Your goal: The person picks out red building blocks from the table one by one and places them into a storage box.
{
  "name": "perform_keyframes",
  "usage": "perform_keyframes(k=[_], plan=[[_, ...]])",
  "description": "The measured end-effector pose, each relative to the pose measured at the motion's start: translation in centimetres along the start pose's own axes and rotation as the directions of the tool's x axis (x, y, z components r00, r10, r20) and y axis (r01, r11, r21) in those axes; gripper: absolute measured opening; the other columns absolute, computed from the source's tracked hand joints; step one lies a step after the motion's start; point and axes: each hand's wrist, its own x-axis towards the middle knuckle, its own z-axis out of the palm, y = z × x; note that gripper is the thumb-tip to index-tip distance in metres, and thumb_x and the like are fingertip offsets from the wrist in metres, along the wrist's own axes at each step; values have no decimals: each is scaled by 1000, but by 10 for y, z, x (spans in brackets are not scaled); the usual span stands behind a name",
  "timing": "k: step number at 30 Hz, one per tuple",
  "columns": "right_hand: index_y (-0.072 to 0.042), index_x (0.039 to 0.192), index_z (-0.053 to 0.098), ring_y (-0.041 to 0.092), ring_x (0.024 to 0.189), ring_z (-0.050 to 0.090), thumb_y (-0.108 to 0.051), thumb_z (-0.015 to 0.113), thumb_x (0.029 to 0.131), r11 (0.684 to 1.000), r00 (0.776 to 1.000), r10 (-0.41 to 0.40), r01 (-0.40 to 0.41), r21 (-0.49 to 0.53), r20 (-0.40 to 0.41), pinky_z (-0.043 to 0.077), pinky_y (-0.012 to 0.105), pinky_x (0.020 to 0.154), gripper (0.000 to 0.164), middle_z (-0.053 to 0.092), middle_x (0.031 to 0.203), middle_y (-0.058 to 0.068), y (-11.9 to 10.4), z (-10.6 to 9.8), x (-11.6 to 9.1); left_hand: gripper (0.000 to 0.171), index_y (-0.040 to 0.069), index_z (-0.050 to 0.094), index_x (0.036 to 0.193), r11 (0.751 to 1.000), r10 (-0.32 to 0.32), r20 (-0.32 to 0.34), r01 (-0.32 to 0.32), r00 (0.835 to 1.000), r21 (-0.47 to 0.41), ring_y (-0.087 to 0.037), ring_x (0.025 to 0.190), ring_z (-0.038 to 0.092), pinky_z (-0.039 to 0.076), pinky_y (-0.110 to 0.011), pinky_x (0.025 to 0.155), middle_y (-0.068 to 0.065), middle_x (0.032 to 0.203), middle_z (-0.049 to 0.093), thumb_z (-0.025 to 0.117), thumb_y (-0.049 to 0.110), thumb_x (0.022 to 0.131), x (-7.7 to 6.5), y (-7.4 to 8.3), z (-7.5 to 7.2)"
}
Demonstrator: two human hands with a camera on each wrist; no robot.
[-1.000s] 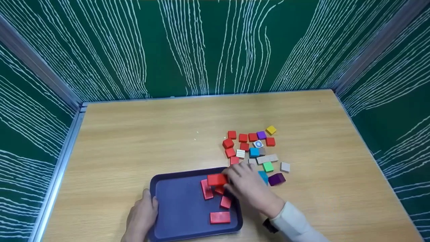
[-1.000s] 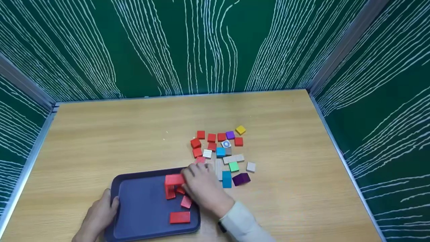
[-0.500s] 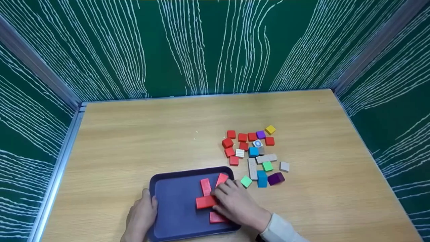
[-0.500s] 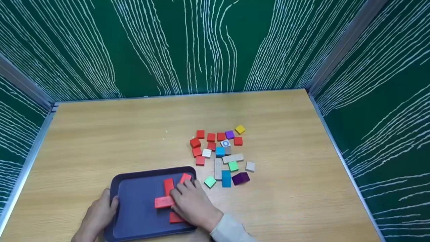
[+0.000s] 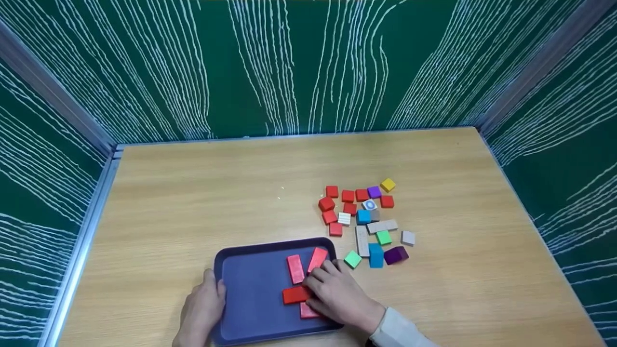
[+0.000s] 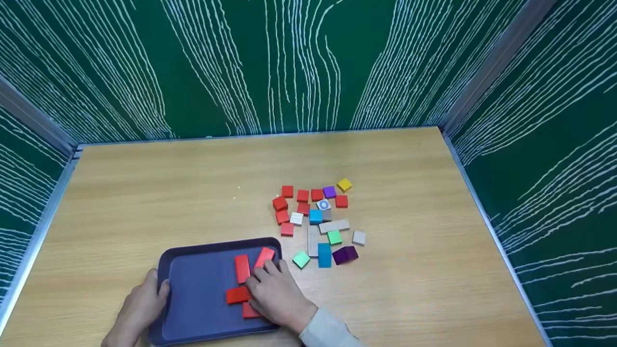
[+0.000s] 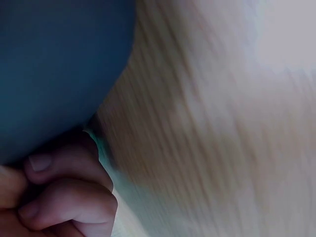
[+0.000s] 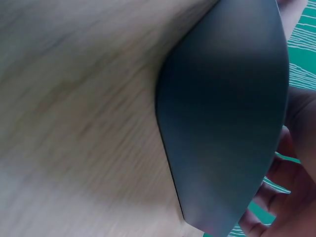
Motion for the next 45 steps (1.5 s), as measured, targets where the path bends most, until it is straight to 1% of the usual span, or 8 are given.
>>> perform_keyframes(k=[10, 17, 20, 24, 28, 35, 39, 45], plan=[[-15, 116, 72, 22, 96, 51, -40, 70, 95, 1000, 1000, -13, 13, 8, -21, 43, 44, 80, 33, 66, 108, 1, 4, -2, 3, 18, -2, 46, 113, 1000, 9, -17, -9, 1000, -3, -19, 52, 54, 42, -33, 47, -6, 67, 53, 41, 13, 105, 0, 0, 1], [-16, 119, 71, 21, 101, 53, -36, 70, 95, 994, 995, 40, -30, 107, -95, 44, 49, 86, 32, 66, 111, 1, 19, -18, 6, 20, -3, 46, 115, 1000, -3, -9, 3, 1000, -2, -19, 52, 53, 42, -33, 46, -6, 67, 53, 41, 14, 105, 2, 0, 1], [-16, 117, 71, 22, 102, 53, -33, 74, 93, 991, 984, 85, -67, 117, -159, 43, 50, 88, 30, 66, 111, 1, 32, -25, 7, 21, -4, 45, 115, 1000, -14, 1, 14, 1000, -7, -19, 52, 54, 42, -33, 46, -6, 68, 53, 40, 14, 106, 2, -1, 0], [-14, 116, 71, 25, 101, 54, -29, 78, 89, 988, 958, 146, -130, 79, -245, 43, 52, 87, 32, 67, 110, 4, 52, -32, 8, 22, -4, 45, 116, 1000, -23, 15, 23, 1000, -9, -19, 52, 54, 42, -33, 47, -7, 68, 53, 40, 15, 106, 3, -1, 0], [-12, 117, 71, 28, 102, 56, -26, 81, 86, 976, 933, 216, -211, 46, -288, 44, 54, 86, 35, 67, 111, 7, 73, -35, 8, 22, -4, 45, 117, 999, -30, 21, 30, 999, -12, -19, 53, 54, 42, -33, 47, -7, 68, 53, 40, 15, 106, 2, -1, 1], [-12, 120, 69, 29, 107, 56, -26, 82, 86, 945, 912, 326, -322, 57, -249, 42, 57, 93, 39, 66, 115, 7, 97, -31, 10, 19, -2, 45, 113, 1000, -14, 9, 14, 1000, 3, -20, 53, 53, 40, -34, 47, -6, 68, 52, 41, 15, 106, 1, -1, 1], [-12, 122, 69, 31, 103, 55, -29, 77, 90, 941, 916, 334, -337, 23, -220, 41, 57, 93, 38, 64, 110, 9, 102, -25, 14, 21, -3, 45, 114, 1000, -20, 19, 21, 1000, -13, -19, 52, 55, 44, -33, 46, -6, 68, 53, 40, 15, 106, 1, 0, 1], [-12, 125, 68, 31, 101, 55, -27, 75, 91, 934, 919, 353, -357, 9, -174, 36, 63, 99, 37, 62, 108, 10, 103, -17, 20, 21, -3, 45, 115, 999, -32, 37, 33, 999, -40, -19, 52, 57, 46, -34, 46, -7, 69, 54, 39, 16, 107, 1, 0, 0]])
